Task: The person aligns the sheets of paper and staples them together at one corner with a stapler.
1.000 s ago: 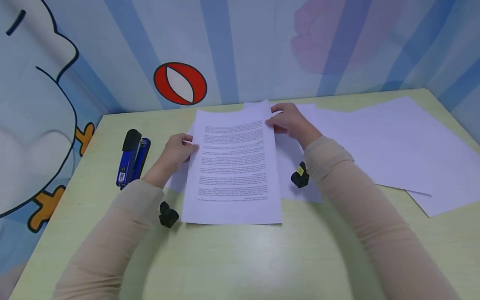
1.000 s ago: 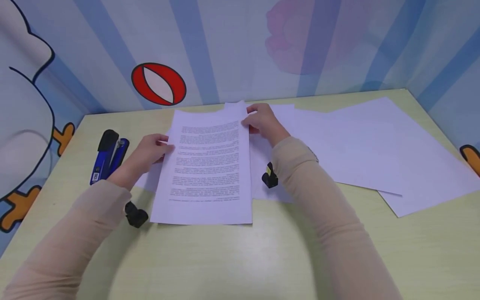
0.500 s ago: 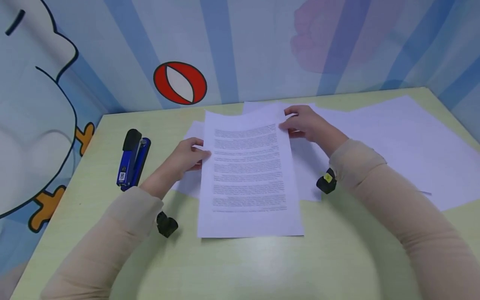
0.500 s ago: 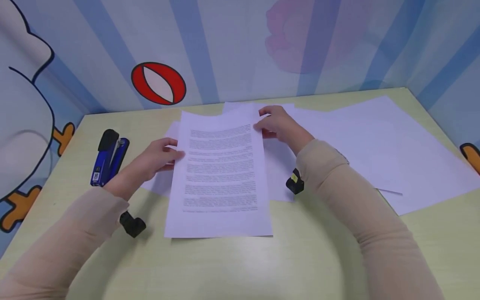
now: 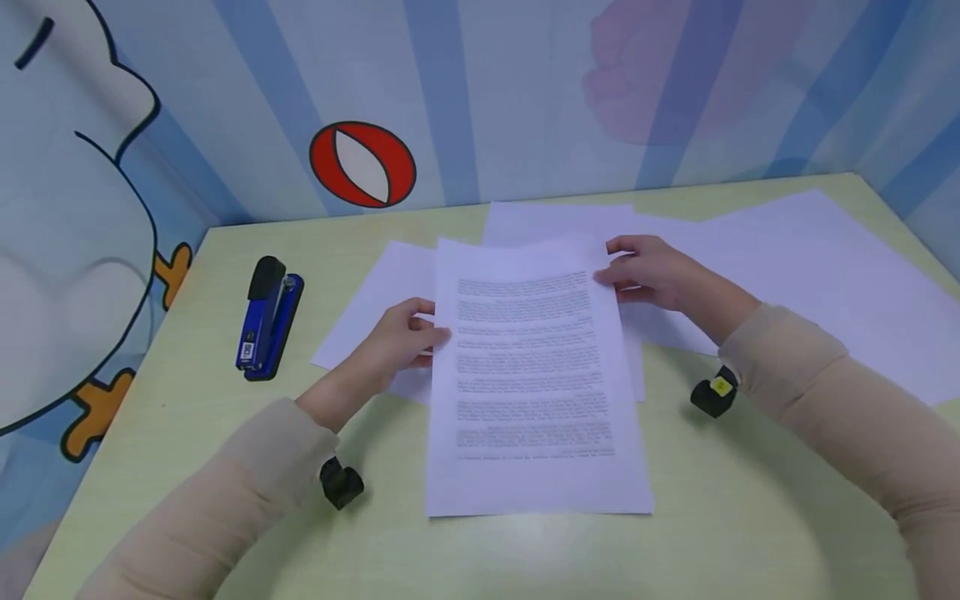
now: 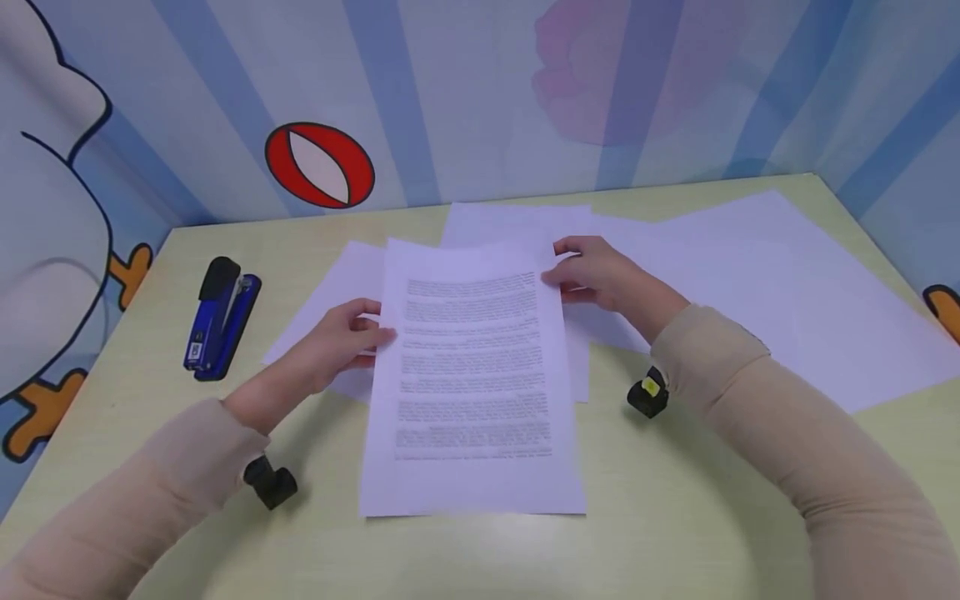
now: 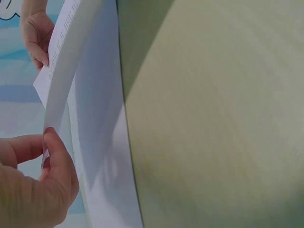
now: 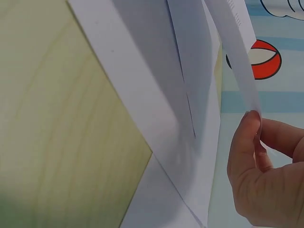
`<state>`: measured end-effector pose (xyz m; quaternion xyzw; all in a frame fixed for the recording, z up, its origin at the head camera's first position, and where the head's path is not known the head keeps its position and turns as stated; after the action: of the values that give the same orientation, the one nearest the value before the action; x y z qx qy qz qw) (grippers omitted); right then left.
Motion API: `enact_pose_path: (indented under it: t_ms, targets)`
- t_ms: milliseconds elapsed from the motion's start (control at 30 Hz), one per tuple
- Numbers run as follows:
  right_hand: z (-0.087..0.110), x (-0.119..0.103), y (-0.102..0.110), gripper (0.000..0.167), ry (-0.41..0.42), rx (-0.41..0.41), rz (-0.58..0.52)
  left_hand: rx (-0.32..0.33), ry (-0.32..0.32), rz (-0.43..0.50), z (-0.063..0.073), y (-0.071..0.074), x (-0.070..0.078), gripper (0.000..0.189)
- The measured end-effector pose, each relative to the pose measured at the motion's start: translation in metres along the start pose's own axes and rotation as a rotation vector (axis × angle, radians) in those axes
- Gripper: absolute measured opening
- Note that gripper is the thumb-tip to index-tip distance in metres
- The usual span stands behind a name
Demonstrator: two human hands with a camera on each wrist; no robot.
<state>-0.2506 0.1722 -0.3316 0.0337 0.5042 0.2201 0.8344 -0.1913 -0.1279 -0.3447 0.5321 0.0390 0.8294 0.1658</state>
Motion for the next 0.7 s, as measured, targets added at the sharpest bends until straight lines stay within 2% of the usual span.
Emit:
enact_pose_path:
  t_ms: [200, 267, 467, 700]
  targets:
    - [0.014, 0.014, 0.001, 0.063, 0.014, -0.065, -0.054, -0.025, 0.015, 0.045, 0.009, -0.009, -0.01, 0.046]
    - [0.017, 0.018, 0.0, 0.058, 0.02, -0.077, -0.07, -0.027, 0.014, 0.049, 0.009, -0.012, -0.014, 0.046]
    - [0.026, 0.035, 0.0, 0.041, 0.03, -0.106, -0.129, -0.032, -0.011, 0.033, 0.013, -0.021, -0.022, 0.047]
    - [0.03, 0.046, 0.001, 0.035, 0.04, -0.113, -0.148, -0.035, -0.063, 0.02, 0.02, -0.031, -0.024, 0.057]
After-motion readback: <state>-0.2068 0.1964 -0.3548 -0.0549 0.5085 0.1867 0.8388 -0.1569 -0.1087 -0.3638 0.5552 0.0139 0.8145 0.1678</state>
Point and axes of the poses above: each hand's wrist, its own z-axis away from the middle knuckle, its own y-axis out of the back of the hand, x = y × z, the point moved 3 cm from there along -z, towards the middle knuckle, and after that the axes turned 4 degrees about z, right-handed, at the moved point
